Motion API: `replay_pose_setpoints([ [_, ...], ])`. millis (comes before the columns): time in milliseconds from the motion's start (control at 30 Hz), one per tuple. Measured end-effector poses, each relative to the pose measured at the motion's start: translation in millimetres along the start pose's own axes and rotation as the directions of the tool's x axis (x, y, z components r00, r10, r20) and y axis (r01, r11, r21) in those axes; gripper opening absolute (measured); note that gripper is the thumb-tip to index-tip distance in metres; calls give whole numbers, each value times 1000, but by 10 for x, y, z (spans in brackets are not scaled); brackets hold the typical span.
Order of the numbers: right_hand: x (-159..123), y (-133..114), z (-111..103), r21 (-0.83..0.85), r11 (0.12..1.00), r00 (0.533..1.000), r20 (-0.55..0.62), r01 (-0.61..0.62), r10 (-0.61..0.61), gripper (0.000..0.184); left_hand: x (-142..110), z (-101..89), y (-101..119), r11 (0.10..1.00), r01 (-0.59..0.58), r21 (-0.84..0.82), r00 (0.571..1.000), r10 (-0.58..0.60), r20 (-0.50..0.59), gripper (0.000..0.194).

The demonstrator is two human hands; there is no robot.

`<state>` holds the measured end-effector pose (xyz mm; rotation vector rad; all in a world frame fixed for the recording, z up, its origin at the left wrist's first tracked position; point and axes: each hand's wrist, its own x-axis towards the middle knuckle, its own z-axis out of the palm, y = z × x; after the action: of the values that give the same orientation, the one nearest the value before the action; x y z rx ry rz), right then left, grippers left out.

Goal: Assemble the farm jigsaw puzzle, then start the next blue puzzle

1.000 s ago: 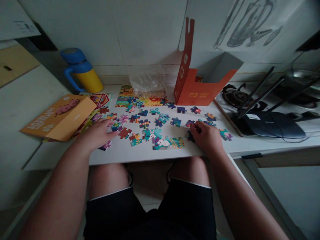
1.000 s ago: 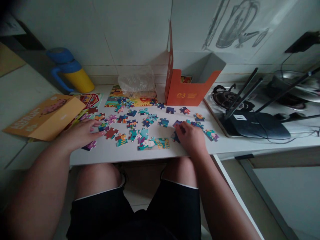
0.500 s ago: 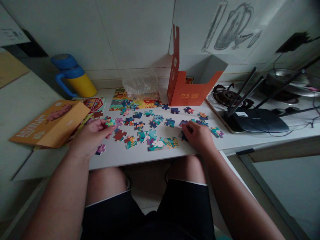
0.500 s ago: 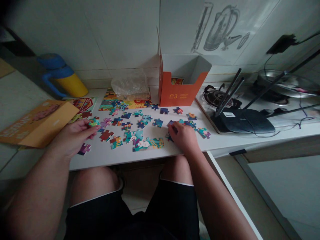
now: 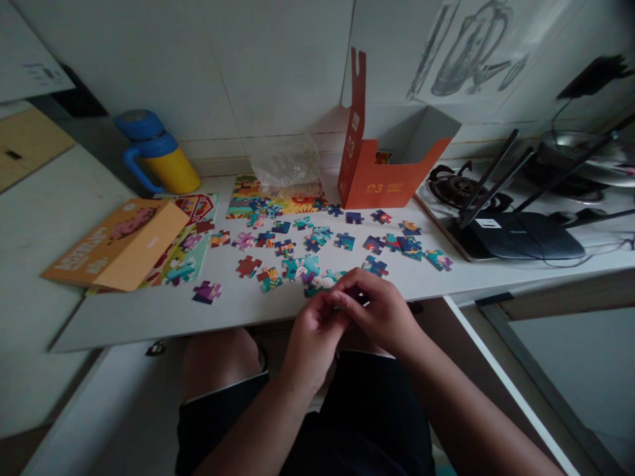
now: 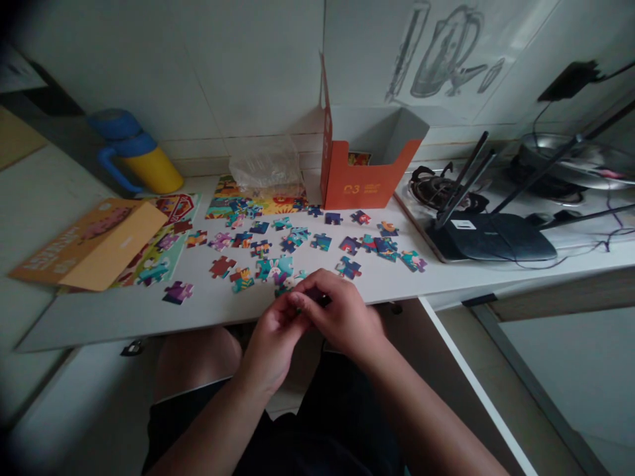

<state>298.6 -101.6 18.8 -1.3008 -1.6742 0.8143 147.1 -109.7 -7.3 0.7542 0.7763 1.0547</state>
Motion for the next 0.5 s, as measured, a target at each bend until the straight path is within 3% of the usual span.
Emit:
replay_pose_setpoints([
  [100,-57,7,24,89,991,992,-67,-98,104,33,-34,70,28,989,1,-147,998,-9,-56,28],
  [167,-72,11,17,156,981,988,-81,-118,132,30,-50,87,43,973,32,-227,998,-41,-38,31],
  [300,5,16,-120,85,987,985,-93,-135,143,30,-112,15,64,981,119,-156,993,-122,-5,32],
  [400,179,43,-330,-105,983,976,-176,-147,127,34,-241,-66,237,996,-64,-69,991,55,-118,21],
  [500,400,111,-511,-385,913,989,-107,-132,98,34,-476,-44,633,935,-318,-157,948,315,-45,22],
])
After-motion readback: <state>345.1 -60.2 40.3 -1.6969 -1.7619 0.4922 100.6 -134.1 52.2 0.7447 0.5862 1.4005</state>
